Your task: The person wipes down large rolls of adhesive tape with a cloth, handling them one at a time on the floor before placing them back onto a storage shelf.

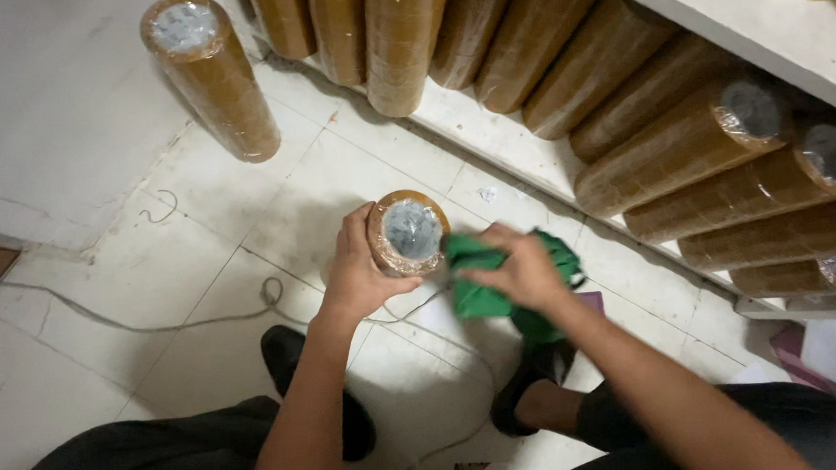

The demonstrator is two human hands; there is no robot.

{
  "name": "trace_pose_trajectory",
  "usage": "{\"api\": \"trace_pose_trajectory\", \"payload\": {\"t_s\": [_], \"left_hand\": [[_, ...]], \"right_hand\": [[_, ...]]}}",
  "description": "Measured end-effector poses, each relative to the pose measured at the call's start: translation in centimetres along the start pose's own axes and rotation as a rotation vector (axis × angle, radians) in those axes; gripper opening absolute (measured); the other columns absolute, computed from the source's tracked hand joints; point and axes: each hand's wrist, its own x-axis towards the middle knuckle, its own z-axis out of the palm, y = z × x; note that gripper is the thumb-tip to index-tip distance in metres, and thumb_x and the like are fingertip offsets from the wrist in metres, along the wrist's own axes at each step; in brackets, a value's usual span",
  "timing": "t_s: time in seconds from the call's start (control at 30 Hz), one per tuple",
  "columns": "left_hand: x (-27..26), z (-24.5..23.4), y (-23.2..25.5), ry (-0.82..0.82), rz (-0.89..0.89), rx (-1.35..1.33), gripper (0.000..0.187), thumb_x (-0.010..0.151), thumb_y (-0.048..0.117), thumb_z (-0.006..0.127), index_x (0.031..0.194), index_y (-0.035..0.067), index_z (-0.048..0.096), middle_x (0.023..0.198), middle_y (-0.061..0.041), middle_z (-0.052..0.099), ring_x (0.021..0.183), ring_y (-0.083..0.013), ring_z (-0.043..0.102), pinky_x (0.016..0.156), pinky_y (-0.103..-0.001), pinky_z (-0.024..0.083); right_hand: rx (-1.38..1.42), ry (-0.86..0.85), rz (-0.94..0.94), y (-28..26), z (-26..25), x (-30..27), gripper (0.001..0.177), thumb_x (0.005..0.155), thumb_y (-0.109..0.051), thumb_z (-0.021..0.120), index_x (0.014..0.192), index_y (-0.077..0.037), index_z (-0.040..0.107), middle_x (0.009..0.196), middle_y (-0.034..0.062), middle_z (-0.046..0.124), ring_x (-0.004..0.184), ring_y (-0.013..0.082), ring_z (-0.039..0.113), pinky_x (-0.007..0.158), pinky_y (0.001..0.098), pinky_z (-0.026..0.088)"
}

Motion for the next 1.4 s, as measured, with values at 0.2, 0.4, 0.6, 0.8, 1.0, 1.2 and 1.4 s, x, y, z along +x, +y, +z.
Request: {"api": "trace_pose_trajectory", "payload": {"t_s": [0.2,0.4,0.6,0.8,1.0,1.2,1.4], "left_hand": [[0.1,0.6,-0.3,-0.013,0.046,0.017,0.129,0.038,0.031,0.104,0.147,0.008,0.039,0.134,-0.017,0.054,0.129,-0.0422,0.053,0.115,-0.051,0.043],[-0.2,-0.7,1.1,0.023,0.004,-0.044,0.123,0.040,0.023,0.101,0.145,0.008,0.041,0.130,-0.021,0.058,0.125,-0.0445,0.057,0.110,-0.052,0.046],[-0.2,-0.5,0.9,-0.002,0.041,-0.074,0.129,0.035,0.021,0.104,0.146,0.006,0.039,0.130,-0.023,0.057,0.126,-0.0449,0.058,0.109,-0.053,0.047],[-0.7,0.2,-0.3,-0.071,0.092,0.056,0.129,0.035,0.033,0.104,0.145,0.011,0.039,0.130,-0.019,0.054,0.123,-0.0451,0.056,0.107,-0.057,0.047],[-1.1,-0.2,1.9,-0.162,-0.026,0.035,0.125,0.040,0.033,0.104,0.145,0.015,0.038,0.134,-0.011,0.052,0.133,-0.0400,0.050,0.110,-0.056,0.046],[-0.5,-0.1,1.9,-0.140,0.040,0.004,0.127,0.038,0.023,0.102,0.148,0.011,0.039,0.139,-0.019,0.050,0.133,-0.0469,0.048,0.114,-0.056,0.041],[-1.0,-0.3,2.6,-0.125,0.006,-0.003,0.129,0.039,0.024,0.104,0.149,0.010,0.038,0.139,-0.018,0.052,0.135,-0.0435,0.049,0.115,-0.053,0.041]], "right_hand": [[0.062,0.217,-0.037,-3.6,1.1,2.6,0.040,0.072,-0.028,0.094,0.106,-0.016,0.078,0.095,0.0087,0.072,0.089,0.0291,0.071,0.078,0.0396,0.055],[0.038,0.138,-0.019,1.1,3.8,0.1,0.044,0.070,-0.029,0.094,0.109,-0.019,0.078,0.097,0.0062,0.073,0.088,0.0319,0.072,0.078,0.0403,0.055],[-0.040,0.159,0.061,0.5,-0.8,3.7,0.043,0.069,-0.025,0.092,0.108,-0.014,0.078,0.095,0.0146,0.072,0.083,0.0371,0.069,0.072,0.0454,0.053],[0.046,0.140,-0.086,-5.4,0.8,8.8,0.048,0.072,-0.035,0.094,0.114,-0.018,0.077,0.094,0.0104,0.070,0.090,0.0324,0.070,0.079,0.0424,0.055],[-0.052,-0.052,0.208,-2.7,1.5,8.4,0.048,0.073,-0.050,0.087,0.112,-0.026,0.077,0.098,0.0052,0.073,0.095,0.0318,0.072,0.082,0.0447,0.057],[0.004,0.027,0.472,2.2,1.1,4.3,0.046,0.071,-0.041,0.091,0.109,-0.019,0.079,0.092,0.0131,0.076,0.094,0.0342,0.073,0.080,0.0435,0.057],[0.202,0.125,0.554,3.7,3.4,3.4,0.032,0.068,-0.039,0.094,0.094,-0.026,0.080,0.069,-0.0016,0.069,0.071,0.0138,0.066,0.060,0.0276,0.049]]}}
